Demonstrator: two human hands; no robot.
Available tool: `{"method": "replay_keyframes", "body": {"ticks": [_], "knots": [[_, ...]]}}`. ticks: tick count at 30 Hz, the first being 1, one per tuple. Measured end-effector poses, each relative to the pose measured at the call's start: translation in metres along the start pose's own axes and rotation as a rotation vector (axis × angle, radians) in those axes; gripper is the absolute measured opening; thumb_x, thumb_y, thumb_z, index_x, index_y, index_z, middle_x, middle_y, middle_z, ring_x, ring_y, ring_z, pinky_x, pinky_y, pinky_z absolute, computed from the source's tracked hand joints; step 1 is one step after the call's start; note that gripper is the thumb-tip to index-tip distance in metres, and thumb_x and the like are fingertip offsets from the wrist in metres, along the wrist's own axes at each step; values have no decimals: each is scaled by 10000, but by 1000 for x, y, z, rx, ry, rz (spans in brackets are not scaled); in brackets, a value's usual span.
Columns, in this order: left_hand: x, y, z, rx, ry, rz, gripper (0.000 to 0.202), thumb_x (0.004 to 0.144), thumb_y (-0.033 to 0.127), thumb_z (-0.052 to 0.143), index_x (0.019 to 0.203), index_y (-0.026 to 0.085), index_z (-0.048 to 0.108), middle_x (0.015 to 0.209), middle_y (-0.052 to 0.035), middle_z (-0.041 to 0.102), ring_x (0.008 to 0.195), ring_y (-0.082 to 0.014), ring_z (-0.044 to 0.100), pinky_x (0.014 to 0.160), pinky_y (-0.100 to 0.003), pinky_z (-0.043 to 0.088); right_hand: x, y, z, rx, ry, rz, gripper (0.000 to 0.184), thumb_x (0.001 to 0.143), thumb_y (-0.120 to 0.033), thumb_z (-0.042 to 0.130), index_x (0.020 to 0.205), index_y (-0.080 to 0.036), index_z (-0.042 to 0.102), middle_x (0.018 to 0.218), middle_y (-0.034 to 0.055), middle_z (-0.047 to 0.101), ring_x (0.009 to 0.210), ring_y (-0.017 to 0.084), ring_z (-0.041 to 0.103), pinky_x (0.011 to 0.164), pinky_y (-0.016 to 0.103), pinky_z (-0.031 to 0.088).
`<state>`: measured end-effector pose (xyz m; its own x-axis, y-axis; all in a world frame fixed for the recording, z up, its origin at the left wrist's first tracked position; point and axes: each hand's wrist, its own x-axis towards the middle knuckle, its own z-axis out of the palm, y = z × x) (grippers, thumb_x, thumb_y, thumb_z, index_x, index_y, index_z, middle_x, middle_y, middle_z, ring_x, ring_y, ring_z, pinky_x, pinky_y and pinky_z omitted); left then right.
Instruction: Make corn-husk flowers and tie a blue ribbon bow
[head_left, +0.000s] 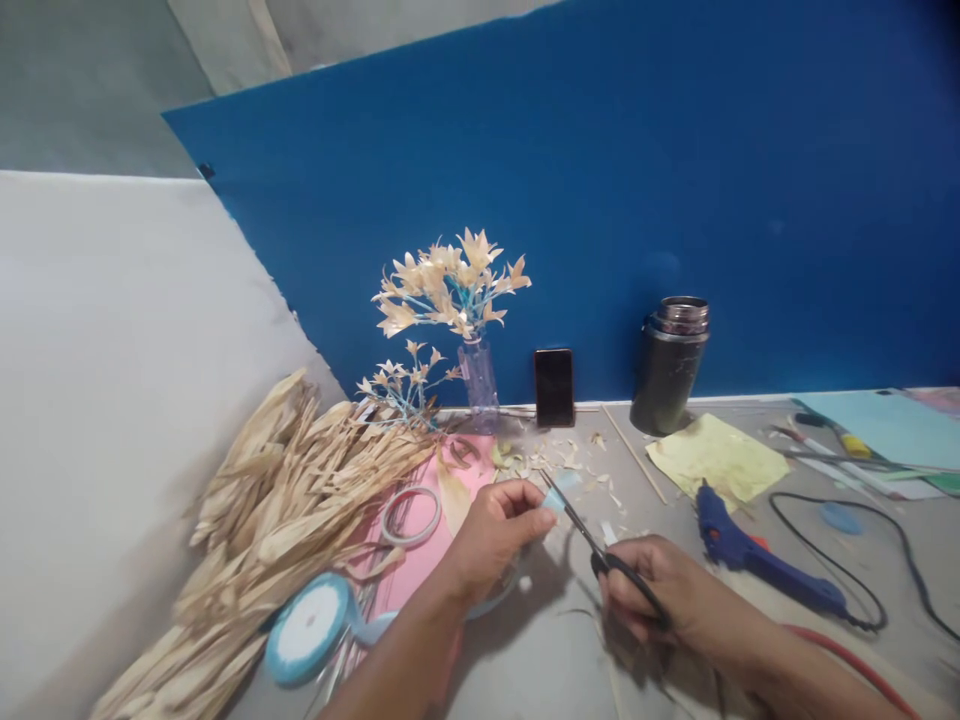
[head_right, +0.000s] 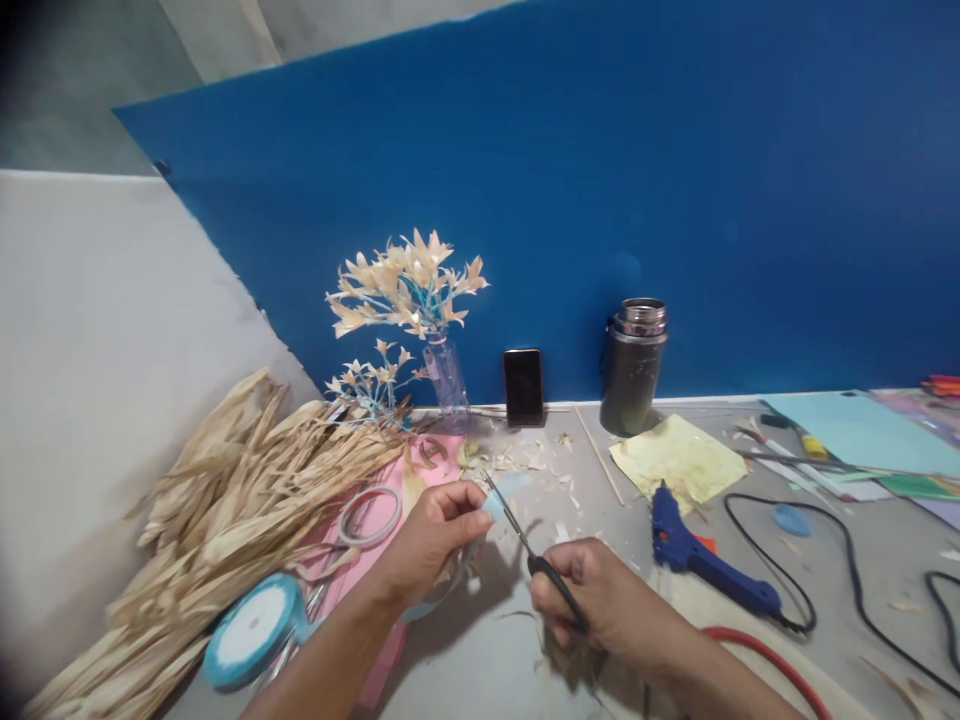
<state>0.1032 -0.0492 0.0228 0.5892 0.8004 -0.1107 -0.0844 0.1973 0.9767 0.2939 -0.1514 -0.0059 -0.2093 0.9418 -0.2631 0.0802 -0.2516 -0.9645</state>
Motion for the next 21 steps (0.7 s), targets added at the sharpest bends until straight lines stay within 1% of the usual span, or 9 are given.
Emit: {"method": "replay_keyframes", "body": {"ticks": [3, 7, 10, 13, 17, 19, 21], "knots": [[3, -3, 0, -21, 17, 27, 450, 602, 446, 917, 682, 158, 580, 536, 64, 503, 455, -56, 410, 463, -195, 309, 0, 1, -1, 25, -20, -14, 425, 812, -546, 646, 626, -195, 493, 506, -43, 496, 427, 51, 264, 424, 231, 148], [2, -7, 4, -50, 26, 33, 433, 616, 435, 905, 680, 166, 572, 513, 59, 512, 442, -73, 432, 457, -204, 330, -4, -4, 2, 20, -58, -44, 581, 777, -746, 628, 655, -196, 485, 533, -40, 492, 437, 53, 270, 430, 235, 154], [1, -7, 8, -48, 29, 18, 424, 611, 418, 905, 668, 166, 568, 516, 60, 508, 445, -71, 436, 463, -203, 331, -6, -11, 6, -26, -62, -63, 666, 775, -843, 552, 649, -192, 485, 548, -24, 494, 457, 65, 319, 455, 241, 195], [0, -7, 10, -30, 21, 25, 426, 608, 414, 906, 655, 164, 564, 519, 59, 500, 454, -71, 441, 471, -204, 328, -7, -16, 9, -51, -69, -49, 700, 771, -878, 515, 663, -187, 498, 562, -13, 507, 467, 72, 334, 467, 243, 219], [0, -8, 9, -20, 39, 56, 412, 632, 431, 891, 661, 163, 579, 523, 55, 507, 453, -71, 432, 477, -210, 336, -8, -17, 9, -16, -85, -46, 725, 714, -894, 566, 756, -171, 555, 592, -4, 534, 484, 86, 354, 467, 241, 240], [0, -10, 8, -30, 46, 55, 408, 643, 439, 885, 671, 165, 584, 526, 53, 512, 455, -73, 429, 480, -213, 337, -9, -15, 9, -6, -89, -54, 704, 731, -872, 577, 761, -169, 559, 595, -5, 534, 495, 90, 363, 474, 242, 251], [1, -12, 6, -33, 36, 54, 402, 651, 435, 883, 675, 166, 585, 532, 51, 514, 467, -78, 434, 490, -216, 338, -9, -14, 8, -14, -97, -79, 659, 776, -831, 576, 716, -176, 537, 570, -19, 504, 495, 87, 359, 488, 244, 255]]}}
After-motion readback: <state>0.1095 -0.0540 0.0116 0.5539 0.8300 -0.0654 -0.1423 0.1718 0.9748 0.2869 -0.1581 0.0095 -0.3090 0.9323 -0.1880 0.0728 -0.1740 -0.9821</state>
